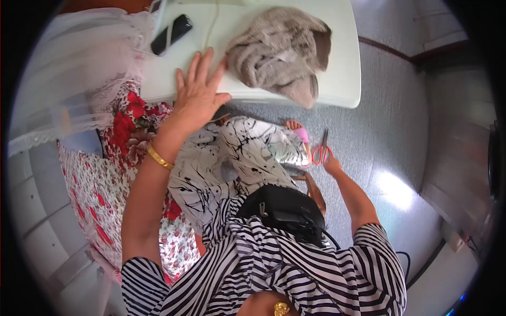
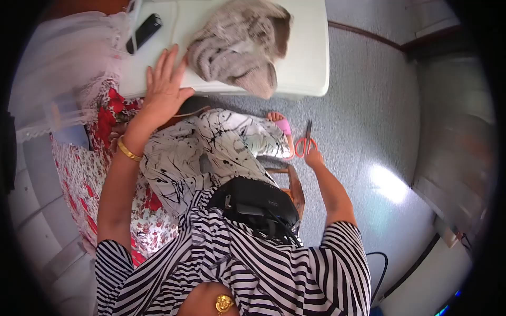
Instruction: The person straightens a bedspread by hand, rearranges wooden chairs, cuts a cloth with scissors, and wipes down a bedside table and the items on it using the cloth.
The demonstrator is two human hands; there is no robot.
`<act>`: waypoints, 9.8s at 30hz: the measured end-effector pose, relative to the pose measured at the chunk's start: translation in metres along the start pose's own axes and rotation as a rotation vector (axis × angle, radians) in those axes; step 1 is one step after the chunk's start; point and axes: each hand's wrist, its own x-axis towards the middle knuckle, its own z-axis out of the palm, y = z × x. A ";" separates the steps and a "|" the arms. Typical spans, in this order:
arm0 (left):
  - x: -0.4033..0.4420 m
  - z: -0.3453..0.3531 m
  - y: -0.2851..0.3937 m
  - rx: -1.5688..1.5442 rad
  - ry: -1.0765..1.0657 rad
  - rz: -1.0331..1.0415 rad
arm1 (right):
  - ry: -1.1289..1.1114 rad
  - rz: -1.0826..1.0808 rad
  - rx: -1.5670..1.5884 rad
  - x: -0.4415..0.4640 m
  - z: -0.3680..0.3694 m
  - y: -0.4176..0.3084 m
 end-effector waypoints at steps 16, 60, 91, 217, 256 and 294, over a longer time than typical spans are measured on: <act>-0.044 0.011 -0.022 -0.318 0.501 -0.015 | 1.047 -0.925 -0.090 -0.141 -0.304 -0.291; -0.007 -0.020 -0.163 -0.525 0.973 -0.367 | 0.404 -1.287 -0.304 -0.081 -0.333 -0.530; -0.025 -0.014 -0.145 -0.553 0.924 -0.305 | 0.769 -1.040 -0.242 -0.165 -0.277 -0.395; 0.021 0.014 -0.041 -0.223 0.397 -0.052 | 0.956 -0.727 -0.061 -0.142 -0.305 -0.272; 0.021 0.006 -0.037 -0.284 0.335 -0.133 | 1.008 -0.786 -0.054 -0.125 -0.328 -0.292; 0.026 -0.003 -0.038 -0.233 0.324 -0.106 | 0.984 -0.249 0.038 0.020 -0.516 -0.323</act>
